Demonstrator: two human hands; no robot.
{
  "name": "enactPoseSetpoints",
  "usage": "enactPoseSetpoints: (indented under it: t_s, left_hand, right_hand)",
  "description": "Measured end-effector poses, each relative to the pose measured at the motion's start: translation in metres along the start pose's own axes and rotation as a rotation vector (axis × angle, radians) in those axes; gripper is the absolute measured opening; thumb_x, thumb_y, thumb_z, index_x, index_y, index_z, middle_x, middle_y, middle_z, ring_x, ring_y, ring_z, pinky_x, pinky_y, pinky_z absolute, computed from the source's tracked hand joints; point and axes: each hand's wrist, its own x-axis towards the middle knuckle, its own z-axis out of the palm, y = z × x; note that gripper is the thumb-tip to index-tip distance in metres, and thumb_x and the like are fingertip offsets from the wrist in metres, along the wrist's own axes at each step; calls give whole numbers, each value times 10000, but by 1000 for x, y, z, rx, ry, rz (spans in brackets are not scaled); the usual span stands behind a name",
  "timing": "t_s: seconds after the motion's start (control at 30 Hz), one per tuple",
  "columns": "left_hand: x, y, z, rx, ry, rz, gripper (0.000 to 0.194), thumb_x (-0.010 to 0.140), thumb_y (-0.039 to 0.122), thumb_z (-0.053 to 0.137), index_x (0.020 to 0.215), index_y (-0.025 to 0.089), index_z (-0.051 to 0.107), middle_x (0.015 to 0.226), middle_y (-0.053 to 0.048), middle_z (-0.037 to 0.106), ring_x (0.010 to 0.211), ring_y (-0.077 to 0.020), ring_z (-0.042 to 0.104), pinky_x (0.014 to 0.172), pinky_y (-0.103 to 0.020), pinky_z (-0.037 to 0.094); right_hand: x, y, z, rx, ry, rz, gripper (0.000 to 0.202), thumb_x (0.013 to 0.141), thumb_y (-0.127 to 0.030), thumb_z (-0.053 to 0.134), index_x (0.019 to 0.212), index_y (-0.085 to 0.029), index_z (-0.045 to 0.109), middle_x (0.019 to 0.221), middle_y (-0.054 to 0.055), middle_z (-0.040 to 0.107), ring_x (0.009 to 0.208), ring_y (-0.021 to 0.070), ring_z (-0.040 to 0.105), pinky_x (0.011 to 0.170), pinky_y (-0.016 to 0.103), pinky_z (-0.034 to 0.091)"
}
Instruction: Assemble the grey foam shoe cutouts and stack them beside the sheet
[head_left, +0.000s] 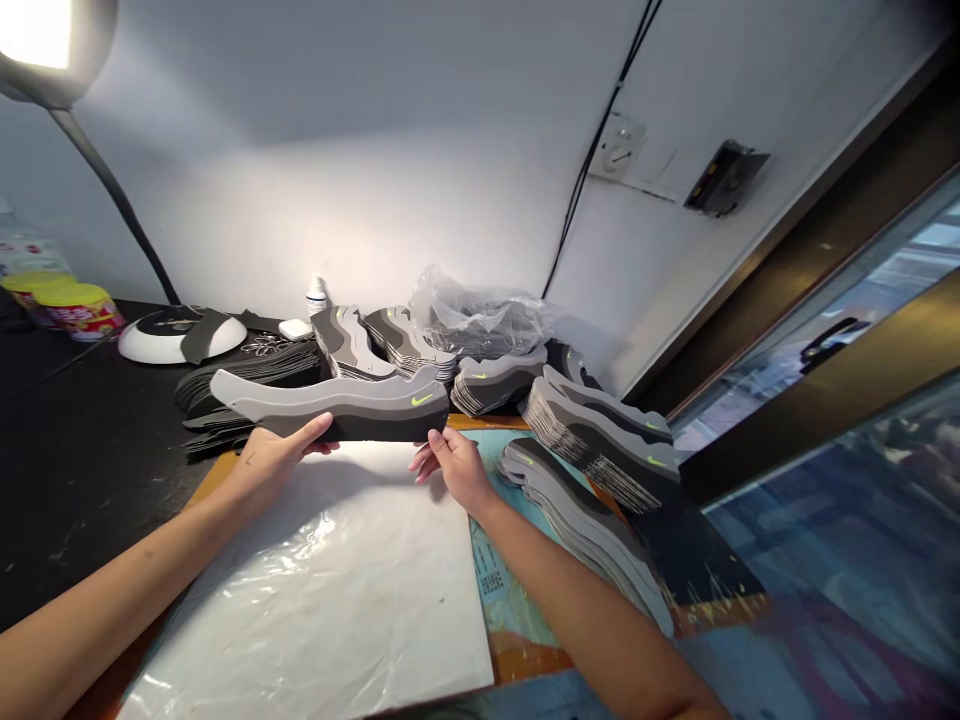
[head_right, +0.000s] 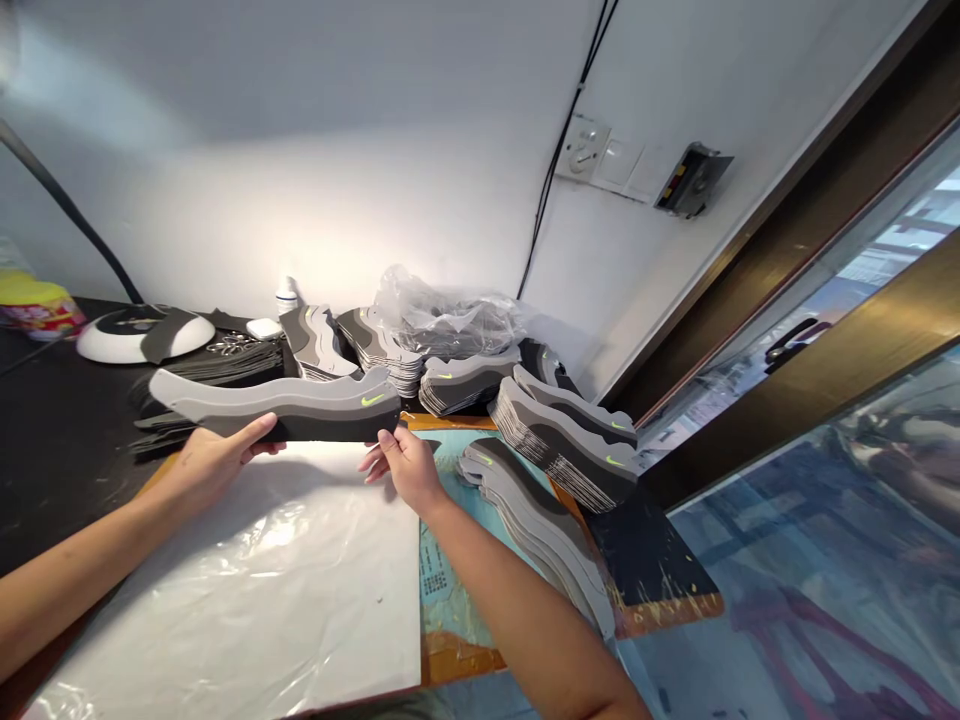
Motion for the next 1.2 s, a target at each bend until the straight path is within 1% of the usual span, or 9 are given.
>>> enactPoseSetpoints:
  t_s: [0.13,0.27,0.37,0.43,0.67,0.83,0.93,1.03,1.2]
  left_hand:
    - [-2,5,0,96,59,-43,631,615,715,690,371,178,466,406,-12,409,440,-105,253,469,-276,163]
    - [-1,4,0,104,54,-22,600,611,714,683,425,152,588,431,-23,434,453,-123,283,471,-275,184]
    - [1,1,0,127,30,-1,614,618,736,657,538,129,703,438,-5,399,452,-132,304,467,-269,206]
    - [3,-1,-1,148,25,-2,631,625,749,643,581,126,730,436,7,367,450,-134,308,467,-265,215]
    - [8,-8,-2,200,-1,-66,582,639,723,656,612,145,719,412,29,302,419,-137,295,448,-254,198]
    - [6,-5,-2,249,9,-102,630,606,772,646,610,147,720,420,36,223,430,-139,272,446,-243,180]
    - [5,-4,-2,234,3,-76,632,601,777,642,582,149,704,436,38,201,444,-134,260,454,-241,168]
    - [6,-7,-2,206,-9,-52,595,622,741,659,581,149,705,439,30,232,451,-134,269,453,-244,174]
    - [13,-16,-3,180,-1,-62,563,639,705,680,602,145,720,446,20,297,458,-133,284,455,-247,174]
  right_hand:
    - [0,-1,1,-17,16,-17,540,772,-737,581,739,-198,573,582,11,694,440,112,595,468,230,511]
    - [-2,-5,2,-60,50,-41,522,772,-716,599,711,-198,592,579,15,686,441,115,581,469,241,504]
    - [-3,-7,3,-96,74,-66,502,795,-687,596,675,-200,578,575,18,678,444,113,574,468,240,489]
    - [-4,-7,2,-109,79,-73,496,805,-676,590,662,-202,567,573,17,673,437,109,565,461,236,474]
    - [-5,-8,1,-124,108,-66,536,811,-734,529,645,-225,500,601,16,668,451,123,574,477,256,474]
    - [-2,-10,-3,-145,233,-89,562,807,-786,476,654,-245,469,483,-34,527,479,168,609,488,277,477]
    - [-1,-10,-4,-195,234,-75,598,802,-816,439,613,-248,455,462,-21,520,464,182,594,470,295,468]
    - [-1,-9,-4,-235,243,-80,619,797,-834,417,595,-250,454,454,-14,520,457,191,592,449,302,445]
    - [-4,-10,-4,-55,176,-50,570,788,-802,471,652,-252,529,557,2,577,476,177,569,484,331,514]
